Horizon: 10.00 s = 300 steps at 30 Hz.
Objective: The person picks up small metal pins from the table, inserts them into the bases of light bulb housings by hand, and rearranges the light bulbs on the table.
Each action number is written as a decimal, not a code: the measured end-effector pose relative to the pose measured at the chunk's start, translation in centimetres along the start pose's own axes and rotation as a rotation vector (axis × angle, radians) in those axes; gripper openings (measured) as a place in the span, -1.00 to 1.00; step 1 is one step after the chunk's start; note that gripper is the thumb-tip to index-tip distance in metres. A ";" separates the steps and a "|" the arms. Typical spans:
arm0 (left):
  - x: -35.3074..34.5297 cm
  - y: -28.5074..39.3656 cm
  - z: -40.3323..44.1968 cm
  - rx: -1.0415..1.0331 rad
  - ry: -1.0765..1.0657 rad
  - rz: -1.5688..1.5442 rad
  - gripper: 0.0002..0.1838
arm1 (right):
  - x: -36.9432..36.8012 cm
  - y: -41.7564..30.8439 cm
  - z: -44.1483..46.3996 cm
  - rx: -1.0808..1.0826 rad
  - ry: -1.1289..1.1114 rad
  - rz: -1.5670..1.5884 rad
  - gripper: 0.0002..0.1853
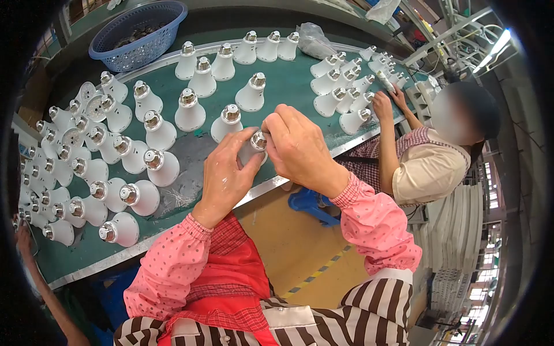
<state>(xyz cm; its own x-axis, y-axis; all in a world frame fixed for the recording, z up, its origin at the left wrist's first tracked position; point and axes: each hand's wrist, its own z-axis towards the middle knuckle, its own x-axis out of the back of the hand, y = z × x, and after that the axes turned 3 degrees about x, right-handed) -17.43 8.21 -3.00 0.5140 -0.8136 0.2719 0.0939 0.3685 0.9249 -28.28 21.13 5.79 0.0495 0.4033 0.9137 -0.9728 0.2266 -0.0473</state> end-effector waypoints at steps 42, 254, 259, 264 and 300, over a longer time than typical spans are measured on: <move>0.1 -0.4 -0.1 0.030 -0.001 -0.042 -0.55 | 0.8 0.8 0.1 -0.709 -0.119 0.924 -0.81; 8.7 2.5 -9.4 0.018 0.022 -0.064 -0.89 | -2.3 -10.7 -3.0 -0.164 -0.012 0.703 -0.86; 9.3 2.2 -9.6 0.008 0.023 -0.027 -0.89 | -2.3 -10.2 -3.8 -0.181 0.038 0.643 -0.80; 9.6 2.8 -9.4 -0.029 0.028 0.001 -0.87 | -2.1 -10.1 -4.0 -0.204 -0.044 0.738 -0.82; 10.3 2.7 -11.0 0.174 0.014 -0.187 -0.87 | -3.3 -13.3 -3.5 -0.087 0.068 0.595 -0.80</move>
<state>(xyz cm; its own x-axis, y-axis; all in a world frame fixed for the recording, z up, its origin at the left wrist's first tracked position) -2.51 5.80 -0.63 0.5133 -0.8536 0.0889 0.0408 0.1277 0.9910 -14.71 19.91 2.04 -0.4803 0.5381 0.6926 -0.8159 0.0157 -0.5780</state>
